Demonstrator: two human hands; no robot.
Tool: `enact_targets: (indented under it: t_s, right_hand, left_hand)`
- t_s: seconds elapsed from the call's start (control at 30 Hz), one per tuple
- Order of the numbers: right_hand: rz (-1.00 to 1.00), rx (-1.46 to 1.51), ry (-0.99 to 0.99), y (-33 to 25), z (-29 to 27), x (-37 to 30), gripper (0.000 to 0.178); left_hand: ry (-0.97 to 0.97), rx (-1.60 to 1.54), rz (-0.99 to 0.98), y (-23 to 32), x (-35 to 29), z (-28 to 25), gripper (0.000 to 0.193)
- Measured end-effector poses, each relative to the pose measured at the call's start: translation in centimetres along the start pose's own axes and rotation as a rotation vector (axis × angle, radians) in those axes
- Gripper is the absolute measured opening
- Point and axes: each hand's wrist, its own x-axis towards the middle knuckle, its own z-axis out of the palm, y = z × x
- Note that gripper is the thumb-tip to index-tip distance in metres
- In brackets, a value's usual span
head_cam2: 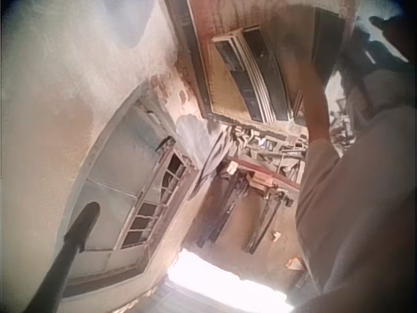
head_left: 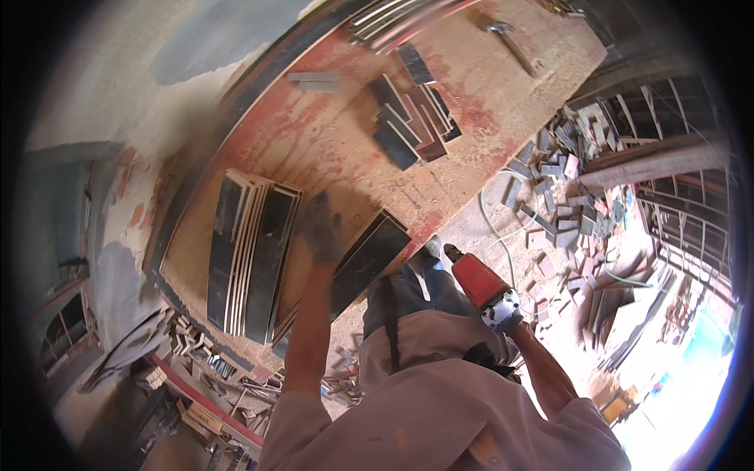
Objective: The person sorts through a pile of small wood pieces on the floor, then stands and uses a handheld electric sander to smooth the edges of several pieces on a workbench. The person handles each piece individually, sanding multiple sides before placing it aside.
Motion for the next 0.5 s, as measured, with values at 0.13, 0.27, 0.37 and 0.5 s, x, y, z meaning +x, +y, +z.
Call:
enact_targets:
  t_s: [0.13,0.27,0.37,0.5]
  right_hand:
    - [-0.046,-0.029,0.13,0.6,3.9,-2.7,0.062]
    - [0.016,0.13,0.083,-0.7,4.2,-2.8,0.057]
    - [0.058,0.19,0.095,-1.1,5.7,-3.8,0.052]
    - [0.078,0.264,0.149,-1.7,6.4,-3.9,0.046]
  left_hand:
    - [-0.221,-0.188,0.238,8.6,10.0,5.7,0.045]
    - [-0.19,0.084,0.625,6.2,15.7,11.3,0.043]
    - [-0.557,0.191,0.652,6.7,18.2,10.7,0.045]
    - [-0.433,-0.096,0.416,5.7,14.3,8.0,0.053]
